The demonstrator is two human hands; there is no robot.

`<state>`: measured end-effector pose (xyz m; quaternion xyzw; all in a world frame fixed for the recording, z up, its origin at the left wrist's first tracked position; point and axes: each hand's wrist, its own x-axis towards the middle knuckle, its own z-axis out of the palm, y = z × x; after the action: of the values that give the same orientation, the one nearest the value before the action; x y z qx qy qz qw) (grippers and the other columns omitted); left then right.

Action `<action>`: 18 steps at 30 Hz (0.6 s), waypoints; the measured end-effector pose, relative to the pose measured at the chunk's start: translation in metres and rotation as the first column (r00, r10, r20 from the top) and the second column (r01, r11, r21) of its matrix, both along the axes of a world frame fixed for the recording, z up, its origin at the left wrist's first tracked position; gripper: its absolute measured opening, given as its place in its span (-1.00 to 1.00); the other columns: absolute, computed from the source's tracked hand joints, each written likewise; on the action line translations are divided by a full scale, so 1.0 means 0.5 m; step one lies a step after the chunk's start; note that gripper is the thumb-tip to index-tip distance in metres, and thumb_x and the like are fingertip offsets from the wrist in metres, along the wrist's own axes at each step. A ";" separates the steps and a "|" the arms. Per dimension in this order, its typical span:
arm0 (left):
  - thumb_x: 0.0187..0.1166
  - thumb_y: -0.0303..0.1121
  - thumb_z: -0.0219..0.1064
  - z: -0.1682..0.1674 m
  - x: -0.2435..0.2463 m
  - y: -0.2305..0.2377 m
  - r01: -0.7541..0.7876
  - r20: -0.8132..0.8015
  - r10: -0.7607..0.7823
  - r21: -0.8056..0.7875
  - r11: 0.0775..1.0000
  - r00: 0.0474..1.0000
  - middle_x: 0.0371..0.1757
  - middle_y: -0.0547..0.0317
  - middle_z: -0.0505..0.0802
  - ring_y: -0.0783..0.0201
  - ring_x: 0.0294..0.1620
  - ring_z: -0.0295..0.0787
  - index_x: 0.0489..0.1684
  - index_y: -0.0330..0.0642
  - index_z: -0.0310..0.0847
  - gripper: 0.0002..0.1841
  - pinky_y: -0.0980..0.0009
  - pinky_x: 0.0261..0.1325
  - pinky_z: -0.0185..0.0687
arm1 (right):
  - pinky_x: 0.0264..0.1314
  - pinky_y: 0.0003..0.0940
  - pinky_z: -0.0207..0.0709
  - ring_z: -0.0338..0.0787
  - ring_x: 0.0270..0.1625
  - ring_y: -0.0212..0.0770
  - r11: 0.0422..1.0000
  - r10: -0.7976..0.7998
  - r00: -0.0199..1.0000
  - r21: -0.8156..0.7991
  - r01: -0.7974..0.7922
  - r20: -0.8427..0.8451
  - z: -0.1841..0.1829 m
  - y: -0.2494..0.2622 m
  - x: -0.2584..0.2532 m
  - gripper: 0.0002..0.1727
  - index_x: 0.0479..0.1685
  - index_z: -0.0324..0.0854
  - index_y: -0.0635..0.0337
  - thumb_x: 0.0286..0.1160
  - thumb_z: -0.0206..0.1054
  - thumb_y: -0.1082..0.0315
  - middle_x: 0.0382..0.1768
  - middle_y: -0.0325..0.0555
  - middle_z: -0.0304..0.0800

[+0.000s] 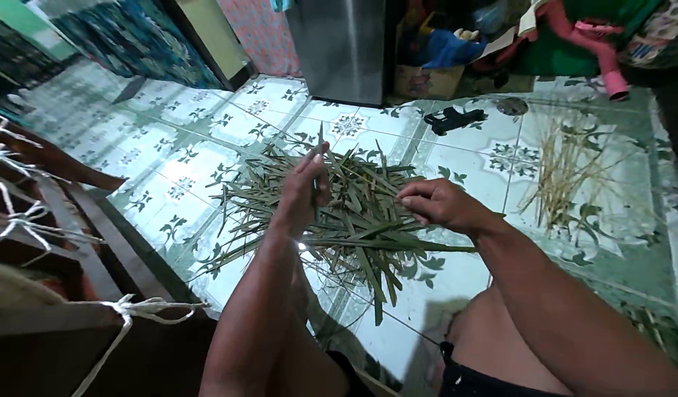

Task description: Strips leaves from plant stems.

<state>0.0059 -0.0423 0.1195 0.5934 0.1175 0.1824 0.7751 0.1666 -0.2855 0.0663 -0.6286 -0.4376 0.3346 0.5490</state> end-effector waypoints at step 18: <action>0.79 -0.22 0.05 -0.017 -0.003 -0.056 0.177 -0.097 -0.174 0.023 0.984 0.980 -0.67 0.38 0.52 0.51 -0.79 0.40 0.61 -0.02 0.42 -0.56 0.60 -0.70 0.42 | -0.32 -0.64 0.55 0.60 -0.38 -0.56 0.980 -0.144 0.960 0.172 0.104 0.241 -0.004 0.008 -0.006 -0.82 -0.11 0.78 0.26 0.61 0.28 0.40 -0.17 -0.22 0.73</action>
<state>0.0043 -0.0704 0.1108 0.6216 0.0985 0.0870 0.7723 0.1638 -0.2815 0.0643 -0.6471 -0.4885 0.1810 0.5566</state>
